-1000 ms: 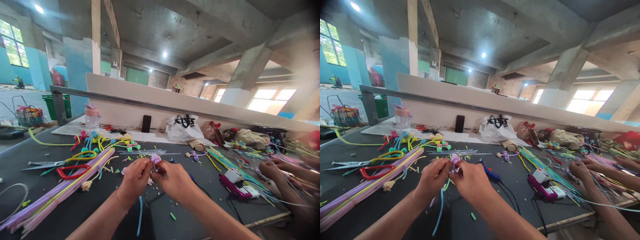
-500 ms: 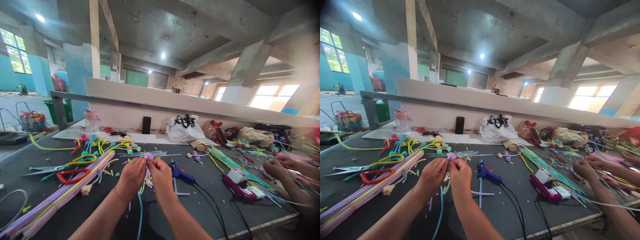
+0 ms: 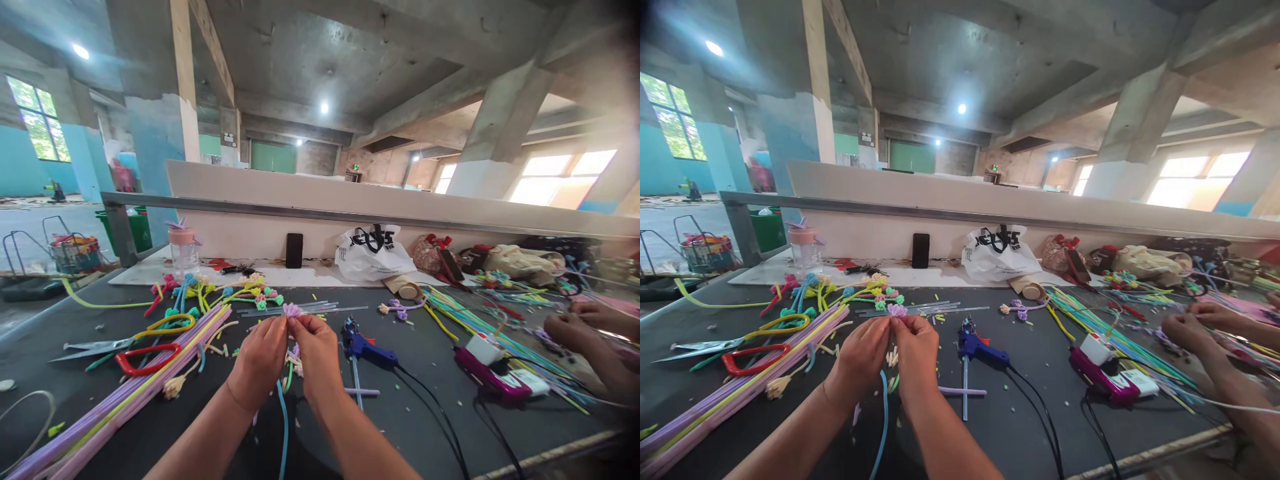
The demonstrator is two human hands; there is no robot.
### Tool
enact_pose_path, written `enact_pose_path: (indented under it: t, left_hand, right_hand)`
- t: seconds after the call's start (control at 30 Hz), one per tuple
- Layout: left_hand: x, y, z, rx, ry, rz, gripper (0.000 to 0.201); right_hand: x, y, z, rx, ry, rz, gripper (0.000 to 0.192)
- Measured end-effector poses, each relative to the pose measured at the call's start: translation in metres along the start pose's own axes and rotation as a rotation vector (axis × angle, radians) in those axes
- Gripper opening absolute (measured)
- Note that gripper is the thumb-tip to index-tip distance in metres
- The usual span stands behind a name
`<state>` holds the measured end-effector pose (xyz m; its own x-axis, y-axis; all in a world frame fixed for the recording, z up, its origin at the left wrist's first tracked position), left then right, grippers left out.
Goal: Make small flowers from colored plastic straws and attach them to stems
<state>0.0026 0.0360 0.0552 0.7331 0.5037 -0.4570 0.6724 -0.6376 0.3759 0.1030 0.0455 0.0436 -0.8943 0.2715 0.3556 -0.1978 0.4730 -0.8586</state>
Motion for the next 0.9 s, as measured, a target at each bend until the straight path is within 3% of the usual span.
enact_pose_path:
  t: [0.13, 0.23, 0.33, 0.43, 0.53, 0.67, 0.9]
  left_hand:
    - [0.003, -0.007, -0.002, -0.177, -0.026, 0.224, 0.022]
    - [0.011, -0.017, -0.004, -0.512, -0.152, 0.488, 0.021]
    - [0.025, -0.024, 0.001, -0.897, -0.331, 0.894, 0.028]
    - [0.03, -0.023, 0.003, -1.1, -0.398, 1.202, 0.028]
    - [0.029, -0.021, 0.002, -1.181, -0.449, 1.309, 0.028]
    - [0.027, -0.021, 0.005, -1.245, -0.509, 1.294, 0.029]
    - [0.027, -0.011, -0.008, -1.145, -0.655, 1.146, 0.026]
  right_hand:
    - [-0.003, 0.003, -0.008, 0.002, -0.06, -0.037, 0.014]
    - [-0.005, 0.005, -0.016, 0.015, -0.121, -0.04, 0.014]
    - [-0.005, 0.008, -0.021, 0.031, -0.18, -0.041, 0.014]
    - [-0.004, 0.007, -0.022, 0.029, -0.227, -0.019, 0.012]
    - [-0.006, 0.002, -0.022, -0.024, -0.266, 0.032, 0.01]
    - [-0.01, -0.005, -0.023, -0.093, -0.29, 0.073, 0.008]
    - [-0.014, -0.001, -0.028, -0.068, -0.313, -0.054, 0.008]
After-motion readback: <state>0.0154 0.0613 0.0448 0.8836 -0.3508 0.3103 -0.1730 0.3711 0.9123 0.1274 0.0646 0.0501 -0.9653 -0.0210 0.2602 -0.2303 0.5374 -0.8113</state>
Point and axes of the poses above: each hand's wrist, its own z-axis away from the middle knuckle, its own x-axis out of the palm, y = z × x, the point moved 6 cm from there along -z, towards the middle knuckle, and after that the axes turned 14 degrees about -x, right-handed, at the moved point
